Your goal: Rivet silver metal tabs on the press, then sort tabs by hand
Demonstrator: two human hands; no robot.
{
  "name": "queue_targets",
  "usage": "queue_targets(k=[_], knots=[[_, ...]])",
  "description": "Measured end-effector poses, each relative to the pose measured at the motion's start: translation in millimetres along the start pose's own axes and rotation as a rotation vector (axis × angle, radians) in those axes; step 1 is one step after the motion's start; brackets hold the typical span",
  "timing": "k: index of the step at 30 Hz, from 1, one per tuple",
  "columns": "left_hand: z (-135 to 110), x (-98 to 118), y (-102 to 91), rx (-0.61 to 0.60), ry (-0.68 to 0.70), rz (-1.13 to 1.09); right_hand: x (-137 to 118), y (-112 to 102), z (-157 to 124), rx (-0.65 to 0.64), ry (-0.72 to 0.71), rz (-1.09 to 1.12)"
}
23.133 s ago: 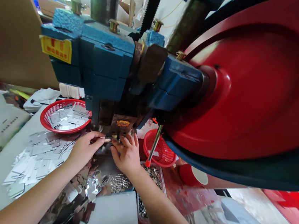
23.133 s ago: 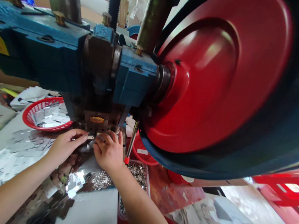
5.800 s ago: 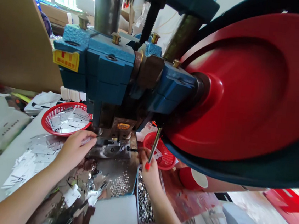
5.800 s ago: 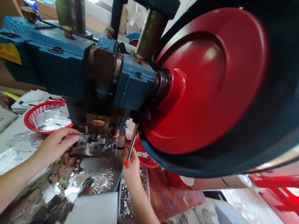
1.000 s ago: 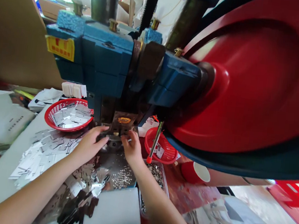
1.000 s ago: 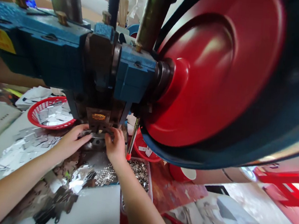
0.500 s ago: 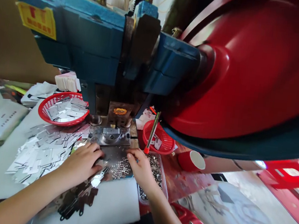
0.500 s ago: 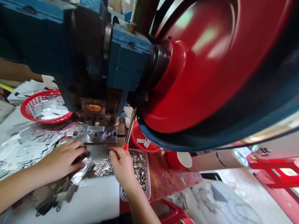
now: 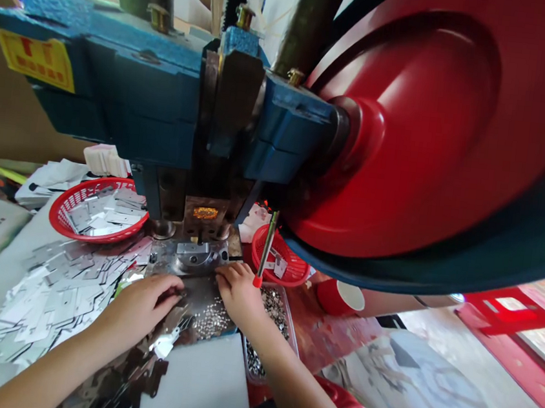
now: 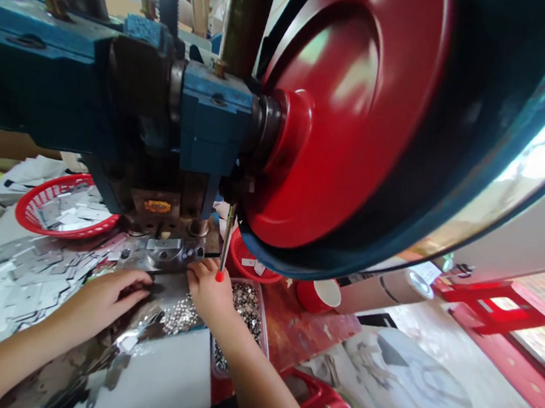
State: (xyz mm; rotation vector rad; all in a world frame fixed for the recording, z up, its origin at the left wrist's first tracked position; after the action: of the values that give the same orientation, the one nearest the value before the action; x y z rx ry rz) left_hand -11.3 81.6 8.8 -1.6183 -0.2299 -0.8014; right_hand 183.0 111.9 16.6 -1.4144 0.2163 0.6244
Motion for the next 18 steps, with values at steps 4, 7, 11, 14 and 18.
queue_targets(k=[4, 7, 11, 14, 18], knots=[[-12, -6, -3.9, 0.081, -0.007, -0.079, -9, 10, 9, 0.03, -0.135, -0.212], [-20, -13, -6.0, 0.076, -0.085, -0.133, -11, 15, 8, 0.049, -0.202, -0.293], [-22, -18, -13.9, 0.156, -0.15, -0.206, -8, 17, 5, 0.087, -0.21, -0.277], [-22, -21, -15.2, 0.141, -0.196, -0.26, -6, 15, 7, 0.122, -0.156, -0.174], [-26, -27, -10.5, 0.066, -0.303, -0.355, -3, 14, 11, 0.129, -0.112, -0.078]])
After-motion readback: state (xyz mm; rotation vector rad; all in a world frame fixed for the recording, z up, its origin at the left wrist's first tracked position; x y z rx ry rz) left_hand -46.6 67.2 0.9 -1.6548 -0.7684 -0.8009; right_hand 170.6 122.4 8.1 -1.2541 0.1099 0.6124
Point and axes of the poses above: each hand's wrist, its own z-axis towards the middle knuckle, its own y-axis out of the palm, x = y × z, the point moved 5 cm from there along z, towards the middle knuckle, and after that the axes turned 7 degrees about y, right-handed, at the moved point
